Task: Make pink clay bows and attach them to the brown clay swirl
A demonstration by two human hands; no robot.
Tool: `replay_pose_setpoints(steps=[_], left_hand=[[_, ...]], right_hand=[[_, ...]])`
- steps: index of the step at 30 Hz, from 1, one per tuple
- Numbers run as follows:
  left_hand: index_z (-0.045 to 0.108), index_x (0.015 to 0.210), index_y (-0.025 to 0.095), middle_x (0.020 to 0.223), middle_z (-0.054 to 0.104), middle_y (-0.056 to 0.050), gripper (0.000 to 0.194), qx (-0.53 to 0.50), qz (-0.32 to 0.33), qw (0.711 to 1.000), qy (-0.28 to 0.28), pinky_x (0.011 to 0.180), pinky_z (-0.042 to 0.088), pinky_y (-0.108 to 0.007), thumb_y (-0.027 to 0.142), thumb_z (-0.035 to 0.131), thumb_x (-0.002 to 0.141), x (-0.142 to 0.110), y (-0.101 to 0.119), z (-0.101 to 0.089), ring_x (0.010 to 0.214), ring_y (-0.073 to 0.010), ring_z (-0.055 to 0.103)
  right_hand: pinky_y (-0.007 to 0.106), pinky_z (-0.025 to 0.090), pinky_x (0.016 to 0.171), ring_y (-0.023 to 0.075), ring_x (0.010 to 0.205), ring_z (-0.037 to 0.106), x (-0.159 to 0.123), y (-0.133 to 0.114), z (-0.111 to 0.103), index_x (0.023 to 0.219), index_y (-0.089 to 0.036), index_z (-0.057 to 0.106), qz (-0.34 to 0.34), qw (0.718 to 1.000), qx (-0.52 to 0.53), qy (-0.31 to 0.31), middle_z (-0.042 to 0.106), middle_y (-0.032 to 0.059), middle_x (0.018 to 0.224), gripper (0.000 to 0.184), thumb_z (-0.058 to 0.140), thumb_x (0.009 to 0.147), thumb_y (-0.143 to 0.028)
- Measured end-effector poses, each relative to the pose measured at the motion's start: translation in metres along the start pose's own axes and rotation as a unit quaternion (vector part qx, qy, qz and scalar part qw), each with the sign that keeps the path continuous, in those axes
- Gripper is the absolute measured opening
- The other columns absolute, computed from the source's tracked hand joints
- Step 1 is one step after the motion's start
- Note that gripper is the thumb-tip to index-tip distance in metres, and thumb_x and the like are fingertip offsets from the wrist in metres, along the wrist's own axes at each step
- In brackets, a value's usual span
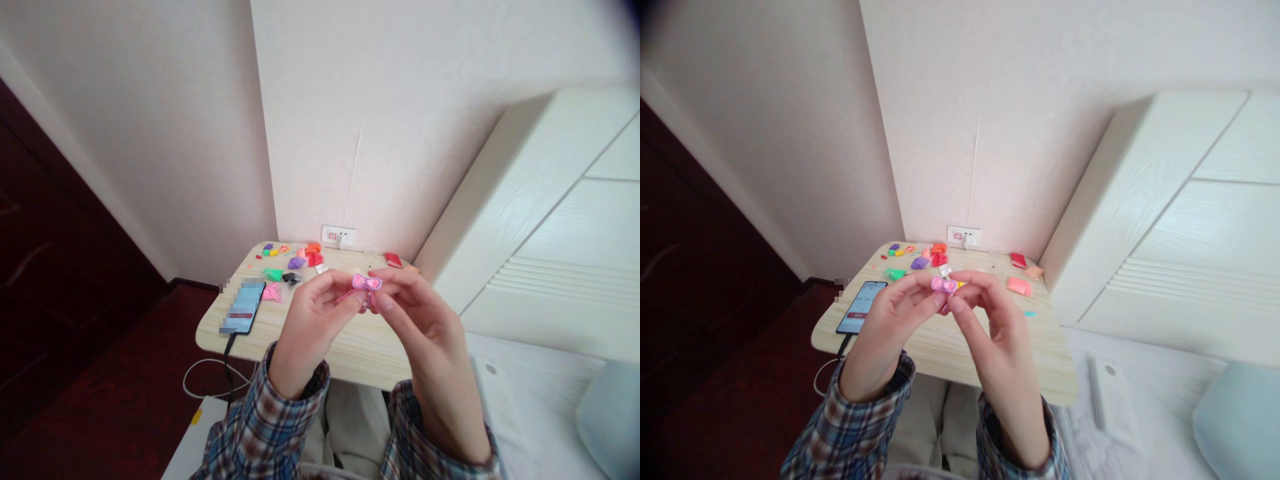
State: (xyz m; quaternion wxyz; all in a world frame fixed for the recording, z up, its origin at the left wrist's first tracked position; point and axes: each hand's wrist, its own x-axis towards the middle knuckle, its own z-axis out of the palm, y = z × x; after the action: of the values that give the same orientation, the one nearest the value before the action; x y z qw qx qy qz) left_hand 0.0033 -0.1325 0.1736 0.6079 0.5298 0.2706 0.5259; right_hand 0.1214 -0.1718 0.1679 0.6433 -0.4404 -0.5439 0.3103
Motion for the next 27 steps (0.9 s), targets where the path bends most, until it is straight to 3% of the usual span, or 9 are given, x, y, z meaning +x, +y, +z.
replay_pose_setpoints(steps=[4,9,15,21,27], left_hand=[[0.064,0.076,0.015,0.069,0.065,0.003,0.003,-0.006,0.013,1.0,0.001,0.067,0.049,-0.02,0.015,0.067,0.074,-0.015,0.005,0.002,0.066,-0.0084,0.06],[0.063,0.072,0.015,0.065,0.061,0.005,0.006,0.002,0.017,1.0,0.013,0.063,0.047,-0.016,0.01,0.067,0.072,-0.021,0.008,0.005,0.063,-0.0052,0.057],[0.062,0.07,0.014,0.063,0.06,0.006,0.007,-0.002,-0.01,1.0,0.013,0.061,0.047,-0.014,0.008,0.066,0.072,-0.013,-0.003,0.008,0.061,-0.0041,0.055],[0.063,0.074,0.015,0.069,0.062,0.005,0.006,0.004,-0.044,0.999,0.008,0.063,0.049,-0.014,0.012,0.067,0.073,0.0,-0.021,0.008,0.065,-0.0043,0.058],[0.061,0.087,0.018,0.081,0.065,0.004,0.017,0.03,-0.055,0.998,0.012,0.07,0.051,-0.018,0.016,0.07,0.072,0.013,-0.04,0.001,0.071,-0.0066,0.064]], right_hand=[[0.022,0.046,0.068,0.0095,0.073,0.055,-0.013,-0.007,-0.004,0.09,-0.025,0.064,0.024,0.999,0.024,-0.003,0.059,-0.0029,0.075,0.012,0.053,0.089,-0.03],[0.024,0.043,0.061,0.011,0.062,0.052,-0.016,-0.01,-0.01,0.08,-0.023,0.061,0.08,0.991,0.07,-0.079,0.056,-0.0034,0.061,0.011,0.058,0.085,-0.031],[0.026,0.042,0.058,0.0117,0.055,0.051,-0.011,0.0,-0.017,0.062,-0.021,0.052,0.132,0.984,0.065,-0.1,0.056,-0.0019,0.056,0.03,0.054,0.086,-0.038],[0.025,0.042,0.057,0.0117,0.053,0.052,-0.002,0.019,-0.026,0.086,-0.022,0.058,0.159,0.981,0.063,-0.093,0.056,-0.0048,0.052,0.017,0.059,0.084,-0.038],[0.024,0.042,0.053,0.0108,0.053,0.052,0.011,0.026,-0.032,0.077,-0.021,0.059,0.151,0.985,0.011,-0.076,0.056,-0.004,0.052,0.018,0.06,0.082,-0.038]])
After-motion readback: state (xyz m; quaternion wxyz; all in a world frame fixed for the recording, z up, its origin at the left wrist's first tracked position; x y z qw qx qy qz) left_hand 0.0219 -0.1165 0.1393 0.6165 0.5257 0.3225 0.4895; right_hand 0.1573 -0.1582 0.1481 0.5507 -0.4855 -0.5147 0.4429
